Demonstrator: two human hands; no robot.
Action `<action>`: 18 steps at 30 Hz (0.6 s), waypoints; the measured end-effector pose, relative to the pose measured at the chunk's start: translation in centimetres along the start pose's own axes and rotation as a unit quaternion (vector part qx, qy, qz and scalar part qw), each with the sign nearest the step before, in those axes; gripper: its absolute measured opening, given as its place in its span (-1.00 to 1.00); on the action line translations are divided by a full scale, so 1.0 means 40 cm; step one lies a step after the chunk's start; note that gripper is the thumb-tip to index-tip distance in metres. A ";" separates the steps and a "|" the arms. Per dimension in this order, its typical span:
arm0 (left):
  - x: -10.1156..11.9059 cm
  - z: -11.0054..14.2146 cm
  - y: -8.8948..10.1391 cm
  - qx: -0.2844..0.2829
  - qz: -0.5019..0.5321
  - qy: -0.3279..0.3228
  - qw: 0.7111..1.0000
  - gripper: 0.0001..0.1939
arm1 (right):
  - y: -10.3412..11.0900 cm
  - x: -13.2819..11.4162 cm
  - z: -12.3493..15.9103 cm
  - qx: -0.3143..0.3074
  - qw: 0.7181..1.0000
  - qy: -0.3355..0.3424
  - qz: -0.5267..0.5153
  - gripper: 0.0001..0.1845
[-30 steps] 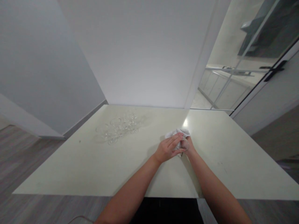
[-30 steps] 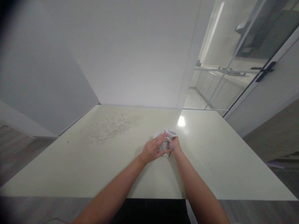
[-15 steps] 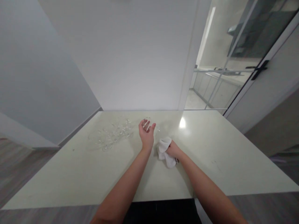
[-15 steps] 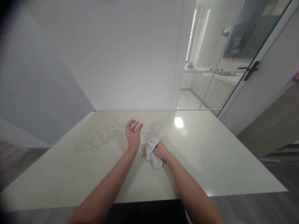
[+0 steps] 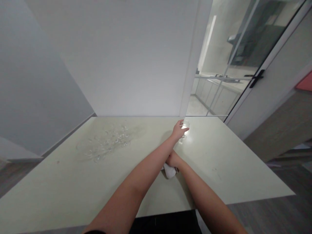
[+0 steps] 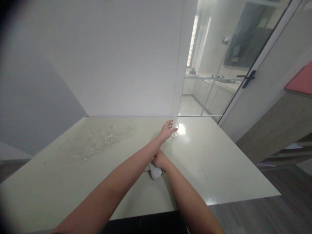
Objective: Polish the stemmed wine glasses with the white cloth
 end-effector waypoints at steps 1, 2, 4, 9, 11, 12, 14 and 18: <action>-0.002 -0.004 -0.011 -0.006 0.001 -0.003 1.000 -0.23 | -0.001 0.006 -0.001 0.000 1.000 -0.006 0.003 -0.72; -0.002 -0.008 -0.020 -0.012 0.001 -0.008 1.000 -0.22 | -0.003 0.016 -0.002 -0.003 1.000 -0.017 0.008 -0.76; -0.003 -0.012 -0.036 -0.022 -0.004 -0.020 1.000 -0.20 | -0.011 0.043 -0.002 -0.016 0.999 -0.042 0.015 -0.80; -0.008 -0.022 -0.069 -0.033 -0.045 -0.036 0.998 -0.22 | -0.020 0.083 -0.007 -0.019 0.998 -0.063 0.009 -0.73; -0.008 -0.025 -0.075 -0.029 -0.063 -0.046 0.997 -0.22 | -0.022 0.081 -0.008 -0.019 0.997 -0.068 -0.008 -0.75; -0.007 -0.024 -0.075 -0.023 -0.067 -0.052 0.996 -0.23 | -0.022 0.077 -0.007 -0.022 0.997 -0.070 -0.016 -0.78; 0.002 -0.014 -0.066 -0.004 -0.067 -0.067 0.995 -0.23 | -0.017 0.064 -0.004 -0.020 0.997 -0.069 -0.028 -0.82; 0.054 0.074 -0.023 0.038 -0.094 -0.156 0.983 -0.30 | 0.008 0.043 0.003 0.012 0.997 -0.065 -0.046 -0.86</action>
Point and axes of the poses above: each hand's wrist, its own z-axis away from the middle knuckle, its own y-axis out of the back of the hand, x = y × z, the point moved 8 cm from there along -z, towards the middle knuckle, and after that the axes turned 13 degrees about y, right-handed, at the moved point
